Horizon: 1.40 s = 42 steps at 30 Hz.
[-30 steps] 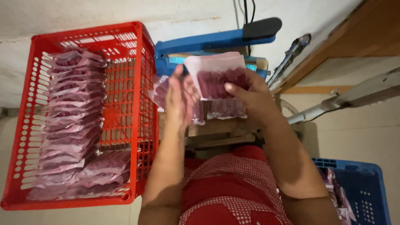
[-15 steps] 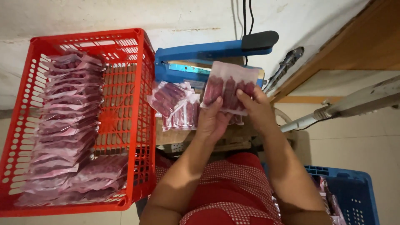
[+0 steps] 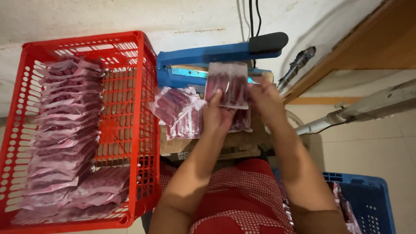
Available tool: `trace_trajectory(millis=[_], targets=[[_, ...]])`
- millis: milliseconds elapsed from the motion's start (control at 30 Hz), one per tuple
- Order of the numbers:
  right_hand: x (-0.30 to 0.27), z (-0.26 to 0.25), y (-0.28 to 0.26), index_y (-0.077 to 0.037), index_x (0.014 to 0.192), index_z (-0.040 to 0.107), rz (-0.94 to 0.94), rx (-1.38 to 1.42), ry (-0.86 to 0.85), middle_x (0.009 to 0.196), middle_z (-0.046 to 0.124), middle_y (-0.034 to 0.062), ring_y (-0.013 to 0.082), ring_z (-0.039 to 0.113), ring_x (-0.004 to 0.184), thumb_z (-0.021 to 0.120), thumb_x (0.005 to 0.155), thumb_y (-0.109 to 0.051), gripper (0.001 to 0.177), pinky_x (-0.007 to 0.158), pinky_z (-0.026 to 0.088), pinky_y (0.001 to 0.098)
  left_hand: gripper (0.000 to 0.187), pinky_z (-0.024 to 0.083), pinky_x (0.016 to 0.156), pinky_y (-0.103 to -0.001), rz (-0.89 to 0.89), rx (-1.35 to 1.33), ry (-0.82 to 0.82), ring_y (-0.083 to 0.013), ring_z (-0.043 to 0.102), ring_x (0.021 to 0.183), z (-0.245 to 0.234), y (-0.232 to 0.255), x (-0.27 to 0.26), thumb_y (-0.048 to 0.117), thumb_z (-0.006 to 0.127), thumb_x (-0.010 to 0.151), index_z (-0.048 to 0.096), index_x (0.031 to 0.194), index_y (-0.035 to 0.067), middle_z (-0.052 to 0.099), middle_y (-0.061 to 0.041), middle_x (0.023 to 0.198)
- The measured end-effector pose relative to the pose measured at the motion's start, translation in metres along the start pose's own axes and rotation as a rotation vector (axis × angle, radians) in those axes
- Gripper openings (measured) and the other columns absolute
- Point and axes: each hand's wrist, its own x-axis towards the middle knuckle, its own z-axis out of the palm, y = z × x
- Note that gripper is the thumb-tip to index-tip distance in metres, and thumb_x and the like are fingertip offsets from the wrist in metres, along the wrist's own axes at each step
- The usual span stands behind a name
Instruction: Sealing small plastic pouches containing food products using a manual impulse heat sealer.
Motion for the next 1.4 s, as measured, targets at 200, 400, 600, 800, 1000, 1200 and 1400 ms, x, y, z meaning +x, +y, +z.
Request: trace_trajectory(millis=[200, 400, 600, 800, 1000, 1200, 1400], targets=[[0.058, 0.016, 0.083, -0.006, 0.118, 0.071, -0.011, -0.084, 0.052, 0.085, 0.073, 0.0074, 0.0168, 0.070, 0.072, 0.080, 0.091, -0.024, 0.034, 0.059, 0.055, 0.0314, 0.038, 0.047, 0.100, -0.071, 0.036, -0.041, 0.175, -0.0425, 0.068, 0.110, -0.009, -0.009, 0.022, 0.014, 0.087, 0.083, 0.067, 0.115, 0.009, 0.072, -0.020, 0.114], [0.050, 0.023, 0.074, -0.007, 0.113, 0.071, -0.005, -0.063, 0.139, 0.079, 0.070, 0.0081, 0.0177, 0.068, 0.069, 0.079, 0.089, -0.022, 0.029, 0.062, 0.053, 0.0322, 0.046, 0.048, 0.102, -0.067, 0.060, -0.040, 0.216, -0.0427, 0.066, 0.115, 0.008, -0.003, 0.007, 0.013, 0.085, 0.083, 0.063, 0.123, 0.006, 0.069, -0.022, 0.119], [0.051, 0.017, 0.071, -0.009, 0.111, 0.064, -0.050, -0.177, 0.160, 0.084, 0.067, 0.0073, 0.0198, 0.064, 0.076, 0.072, 0.097, -0.028, 0.025, 0.074, 0.047, 0.0373, 0.041, 0.051, 0.103, -0.060, 0.005, -0.073, 0.160, -0.0402, 0.064, 0.118, 0.006, -0.005, 0.016, 0.015, 0.083, 0.089, 0.063, 0.123, 0.003, 0.067, -0.022, 0.124], [0.001, 0.017, -0.021, -0.022, 0.099, 0.068, -0.123, -0.382, 0.304, 0.084, 0.068, 0.0078, 0.0267, 0.069, 0.084, 0.070, 0.093, -0.040, 0.019, 0.080, 0.049, 0.0396, 0.041, 0.053, 0.103, -0.060, -0.021, -0.104, 0.138, -0.0402, 0.063, 0.119, 0.021, 0.002, -0.001, 0.015, 0.081, 0.090, 0.063, 0.125, 0.001, 0.066, -0.023, 0.127], [0.061, -0.016, -0.056, -0.009, 0.115, 0.053, -0.734, -0.377, 0.417, 0.100, 0.051, 0.0061, 0.0182, 0.048, 0.090, 0.045, 0.105, -0.045, 0.039, 0.078, 0.042, 0.0360, 0.048, 0.052, 0.104, -0.056, 0.001, -0.191, 0.209, -0.0358, 0.063, 0.124, 0.049, 0.006, -0.026, 0.003, 0.065, 0.090, 0.058, 0.138, 0.003, 0.065, -0.023, 0.136], [0.097, -0.016, -0.096, -0.009, 0.123, 0.052, -0.668, -0.567, 0.130, 0.110, 0.052, 0.0084, 0.0216, 0.048, 0.096, 0.067, 0.107, -0.027, 0.028, 0.078, 0.043, 0.0344, 0.048, 0.054, 0.102, -0.055, -0.010, -0.176, 0.235, -0.0359, 0.064, 0.122, 0.053, 0.006, -0.026, 0.005, 0.066, 0.090, 0.059, 0.137, 0.003, 0.067, -0.022, 0.134], [0.122, -0.017, -0.067, -0.011, 0.122, 0.051, -0.441, -0.741, 0.080, 0.111, 0.057, 0.0072, 0.0212, 0.053, 0.096, 0.075, 0.099, -0.011, 0.034, 0.072, 0.048, 0.0362, 0.038, 0.055, 0.100, -0.052, -0.035, -0.152, 0.228, -0.0334, 0.066, 0.118, 0.037, 0.003, -0.013, 0.009, 0.067, 0.093, 0.064, 0.130, 0.004, 0.069, -0.020, 0.131]])
